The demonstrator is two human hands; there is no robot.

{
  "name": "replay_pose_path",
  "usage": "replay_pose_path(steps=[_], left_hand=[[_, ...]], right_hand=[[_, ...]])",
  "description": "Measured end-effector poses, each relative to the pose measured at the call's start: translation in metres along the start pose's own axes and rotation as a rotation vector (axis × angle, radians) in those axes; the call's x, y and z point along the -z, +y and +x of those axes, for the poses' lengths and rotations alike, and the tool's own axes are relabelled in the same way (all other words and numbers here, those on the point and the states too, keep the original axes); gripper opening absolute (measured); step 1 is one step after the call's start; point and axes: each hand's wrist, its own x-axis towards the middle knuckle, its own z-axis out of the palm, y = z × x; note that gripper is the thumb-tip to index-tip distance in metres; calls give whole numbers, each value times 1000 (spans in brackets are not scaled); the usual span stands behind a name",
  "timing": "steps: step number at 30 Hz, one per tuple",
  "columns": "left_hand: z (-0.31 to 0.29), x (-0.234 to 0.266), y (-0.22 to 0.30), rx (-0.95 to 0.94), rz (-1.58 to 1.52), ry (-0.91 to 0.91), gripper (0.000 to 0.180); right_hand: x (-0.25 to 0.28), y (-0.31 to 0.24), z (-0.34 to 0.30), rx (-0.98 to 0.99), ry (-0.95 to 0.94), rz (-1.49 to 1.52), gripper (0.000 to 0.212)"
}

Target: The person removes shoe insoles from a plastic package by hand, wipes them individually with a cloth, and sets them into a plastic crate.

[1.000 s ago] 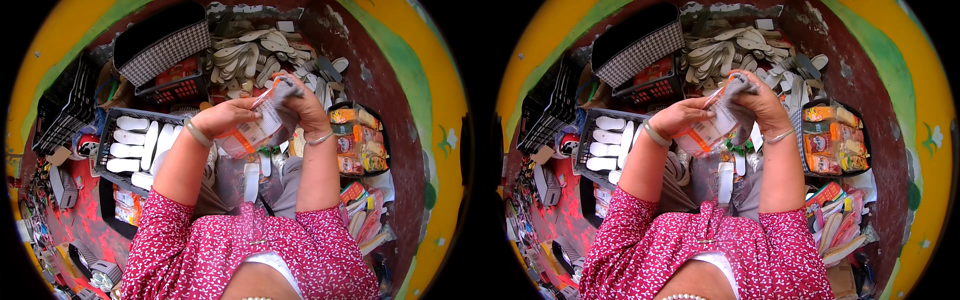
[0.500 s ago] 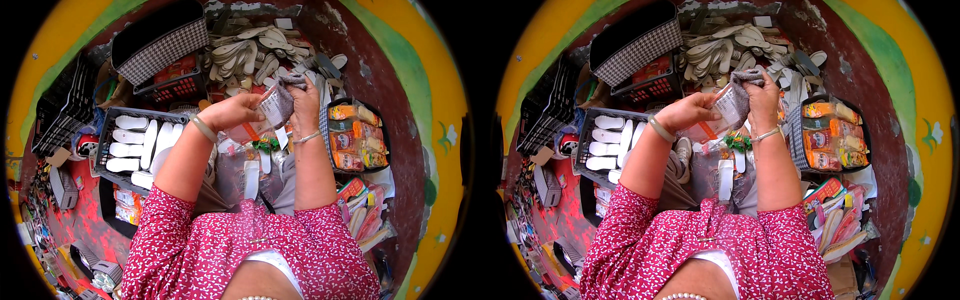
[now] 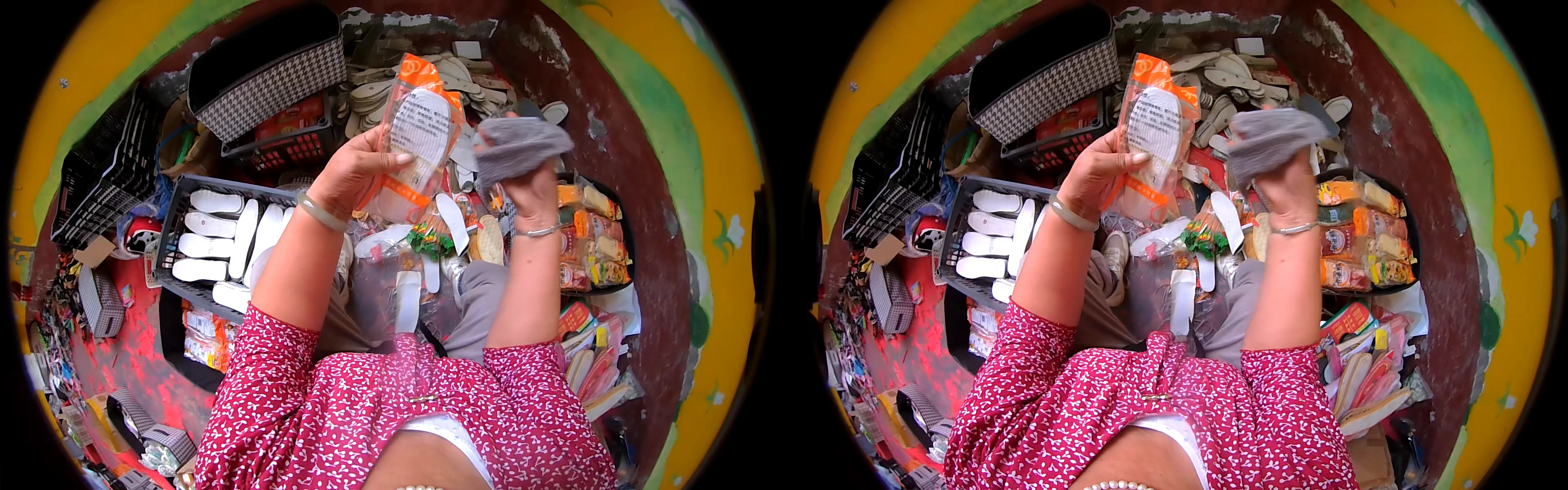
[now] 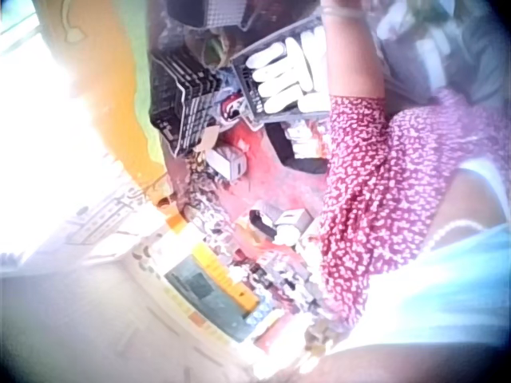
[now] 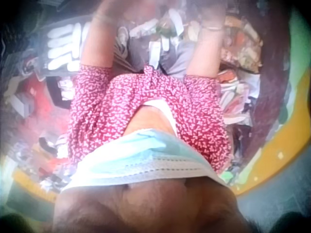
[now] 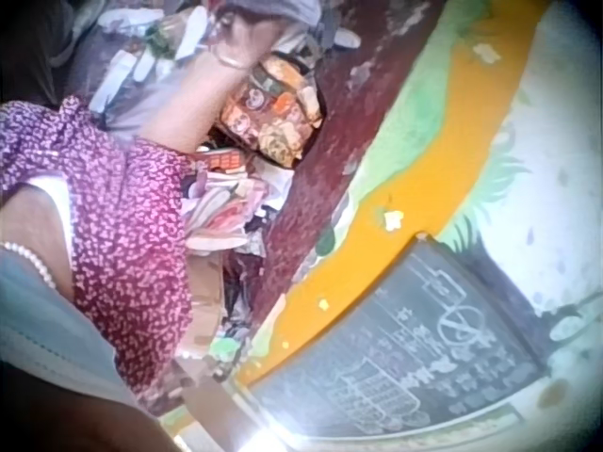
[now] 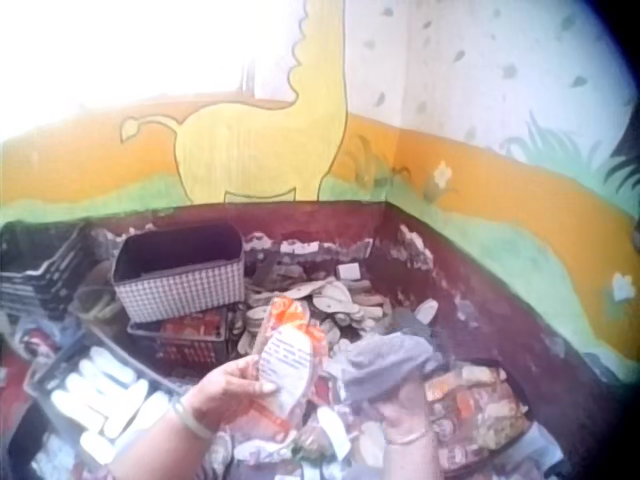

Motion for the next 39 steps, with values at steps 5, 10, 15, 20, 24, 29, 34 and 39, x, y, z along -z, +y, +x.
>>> replay_pose_path(steps=[5, 10, 15, 20, 24, 29, 34, 39], left_hand=[[0, 4, -7, 79, 92, -13, 39], [5, 8, -11, 196, 423, 50, 34], [8, 13, -25, 235, 618, 34, 32], [9, 6, -35, 269, 587, 19, 31], [9, -1, -36, 325, 481, 4, 29], [-1, 7, -38, 338, 330, -17, 30], [-34, 11, -3, 130, 251, 86, 34], [-142, 29, 56, -439, 212, 246, 34]], right_hand=[[-22, 49, -2, -115, -132, 54, 59], [-16, 55, -1, -46, -97, 60, 57], [-19, 56, 5, 212, 201, -162, 42], [-17, 56, 8, 433, 344, -223, 33], [-18, 53, 7, 503, 380, -265, 28], [-6, 54, 20, 571, 548, -289, 23], [157, -50, 48, 270, 673, -143, 17], [149, 5, 39, 127, 555, -579, 31]])
